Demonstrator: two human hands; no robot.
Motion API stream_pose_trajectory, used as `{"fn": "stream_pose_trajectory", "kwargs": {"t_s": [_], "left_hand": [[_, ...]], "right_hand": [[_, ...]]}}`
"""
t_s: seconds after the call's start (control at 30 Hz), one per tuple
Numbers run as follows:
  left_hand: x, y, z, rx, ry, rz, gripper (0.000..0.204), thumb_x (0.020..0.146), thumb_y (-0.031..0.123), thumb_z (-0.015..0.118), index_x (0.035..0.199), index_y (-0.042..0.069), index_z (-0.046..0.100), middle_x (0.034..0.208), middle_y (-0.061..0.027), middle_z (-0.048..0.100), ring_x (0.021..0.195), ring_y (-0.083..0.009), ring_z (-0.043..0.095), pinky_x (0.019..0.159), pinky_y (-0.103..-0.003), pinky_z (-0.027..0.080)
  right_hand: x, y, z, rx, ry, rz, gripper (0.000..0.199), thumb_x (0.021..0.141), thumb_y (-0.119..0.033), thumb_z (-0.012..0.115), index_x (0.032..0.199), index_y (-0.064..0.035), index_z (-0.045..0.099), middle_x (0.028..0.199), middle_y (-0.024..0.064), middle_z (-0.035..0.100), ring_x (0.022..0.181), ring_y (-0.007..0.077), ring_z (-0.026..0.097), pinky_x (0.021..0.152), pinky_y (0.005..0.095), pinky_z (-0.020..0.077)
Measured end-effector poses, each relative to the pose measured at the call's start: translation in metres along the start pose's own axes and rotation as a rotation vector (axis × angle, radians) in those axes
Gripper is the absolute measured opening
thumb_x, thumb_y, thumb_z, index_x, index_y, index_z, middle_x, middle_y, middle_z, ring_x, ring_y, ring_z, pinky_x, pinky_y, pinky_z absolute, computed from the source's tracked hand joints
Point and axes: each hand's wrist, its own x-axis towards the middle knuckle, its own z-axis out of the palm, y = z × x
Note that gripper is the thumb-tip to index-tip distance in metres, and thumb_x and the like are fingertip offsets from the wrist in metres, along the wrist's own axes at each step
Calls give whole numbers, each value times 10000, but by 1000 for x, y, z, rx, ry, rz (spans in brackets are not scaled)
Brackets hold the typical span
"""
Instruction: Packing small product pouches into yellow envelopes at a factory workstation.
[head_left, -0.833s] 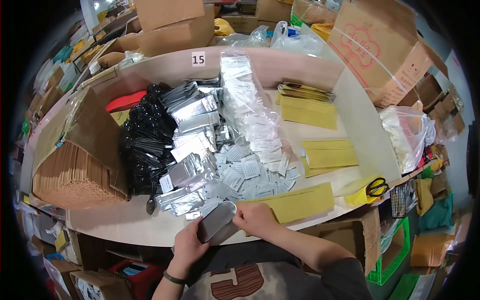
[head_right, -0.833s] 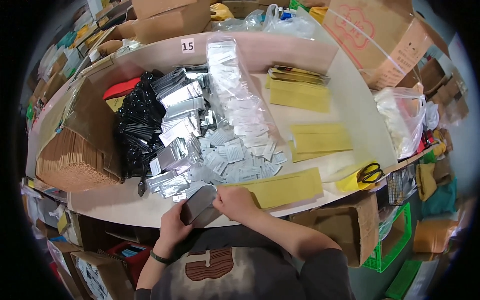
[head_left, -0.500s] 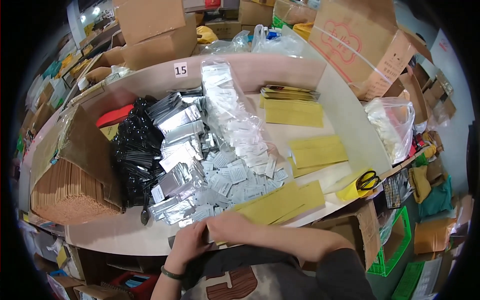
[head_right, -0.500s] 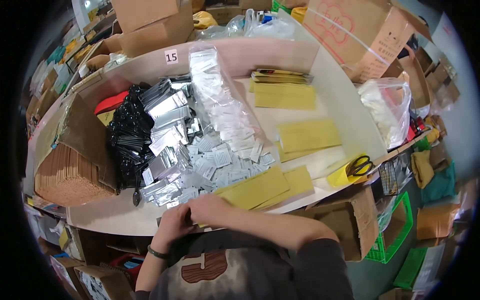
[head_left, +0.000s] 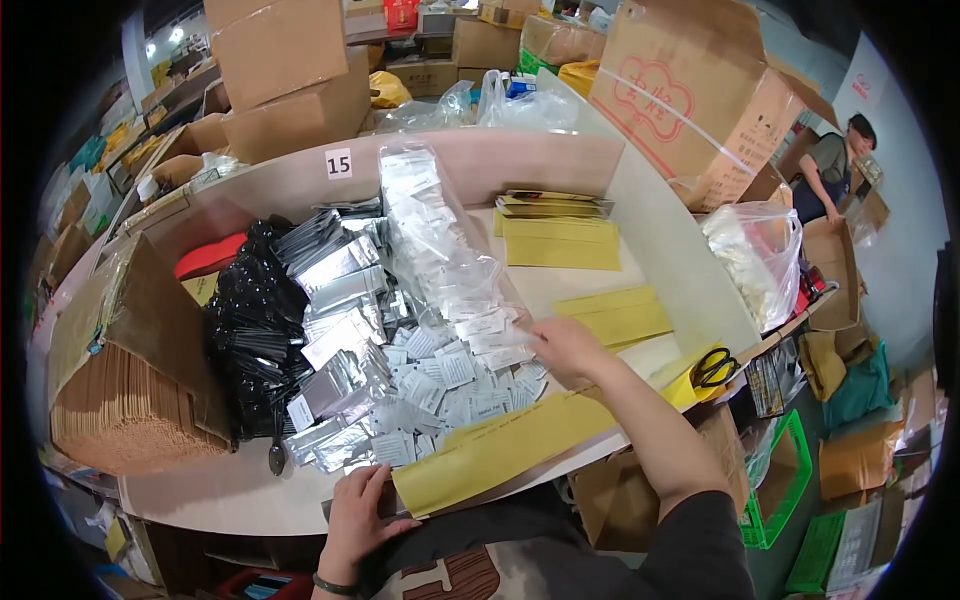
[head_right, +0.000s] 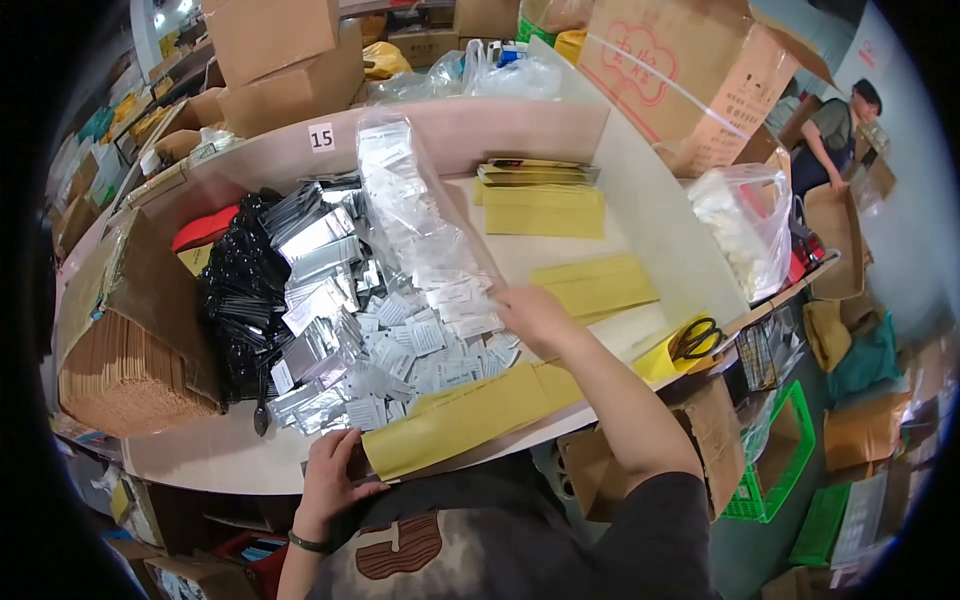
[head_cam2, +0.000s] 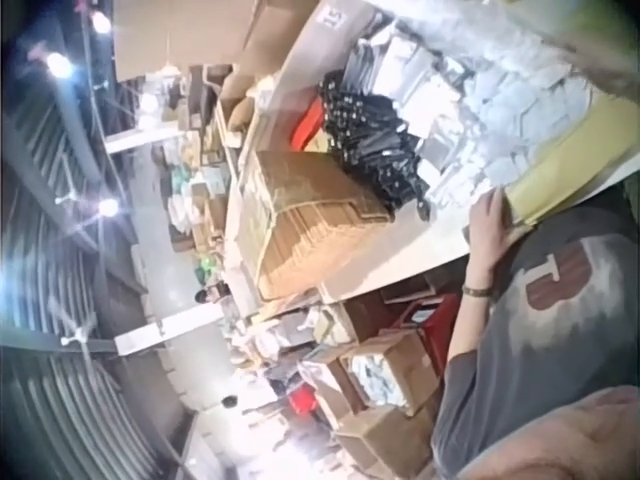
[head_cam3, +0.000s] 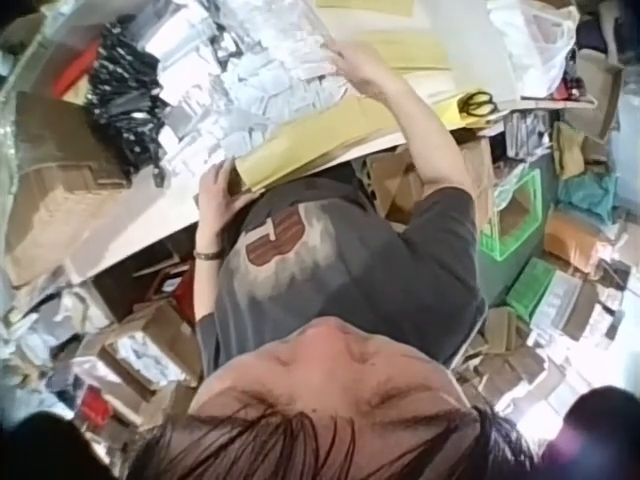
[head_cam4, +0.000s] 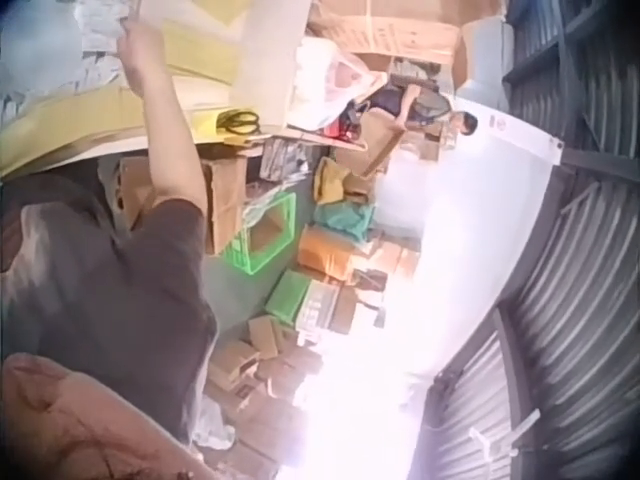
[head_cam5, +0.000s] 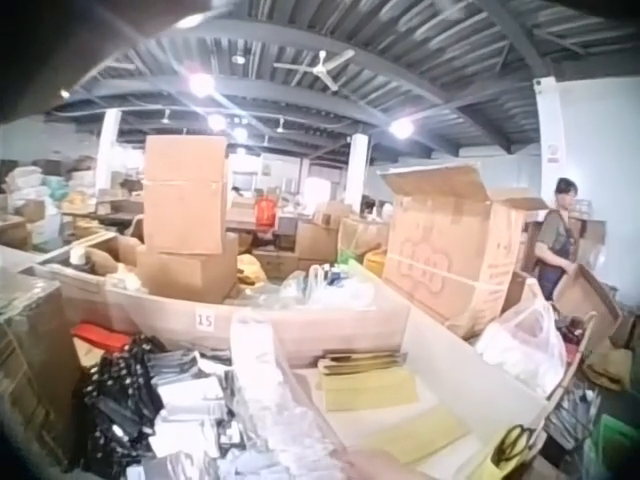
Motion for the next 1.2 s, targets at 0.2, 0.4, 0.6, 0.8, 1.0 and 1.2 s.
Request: {"fn": "stream_pose_trajectory", "kwargs": {"t_s": [0.2,0.4,0.6,0.8,1.0,1.2], "left_hand": [[20,-3,9,-12,-26,118,897,593,430,885,1317,36,530,1217,-164,548,1138,-372,526,959,-478,426],[-22,-19,-10,193,168,73,577,915,225,718,1389,-14,492,1247,-201,621,1134,-329,599,960,-425,481],[47,40,-2,-554,158,-271,448,979,218,644,1332,-35,533,1185,-173,652,1054,-246,607,934,-353,477],[50,35,9,-905,162,-269,209,987,158,629,1089,-19,583,1006,-77,648,871,-147,569,784,-281,451],[27,11,24,-837,226,-398,267,953,121,652,1174,-26,628,1104,-124,677,935,-193,630,821,-298,494],[19,22,17,-1199,534,-525,175,929,29,642,1049,94,532,834,1,569,695,-77,528,603,-236,436]], "right_hand": [[-14,55,32,198,-35,-45,367,913,-257,555,1247,-128,641,1142,196,656,1025,347,634,849,435,507],[-19,-10,0,268,8,37,331,891,-111,508,1194,-91,639,922,248,675,756,393,683,638,476,549],[-20,-92,91,501,270,-664,253,870,-239,574,798,4,574,889,220,574,836,365,591,747,457,490],[-49,-132,116,813,146,-444,199,675,-137,695,784,4,607,845,208,594,851,406,606,724,469,479],[-56,-143,132,451,160,-481,259,780,-204,681,975,-41,635,931,174,614,881,385,626,725,466,505],[-68,-136,78,713,27,-126,377,933,-409,633,937,-33,614,819,187,646,748,358,659,661,461,506]]}}
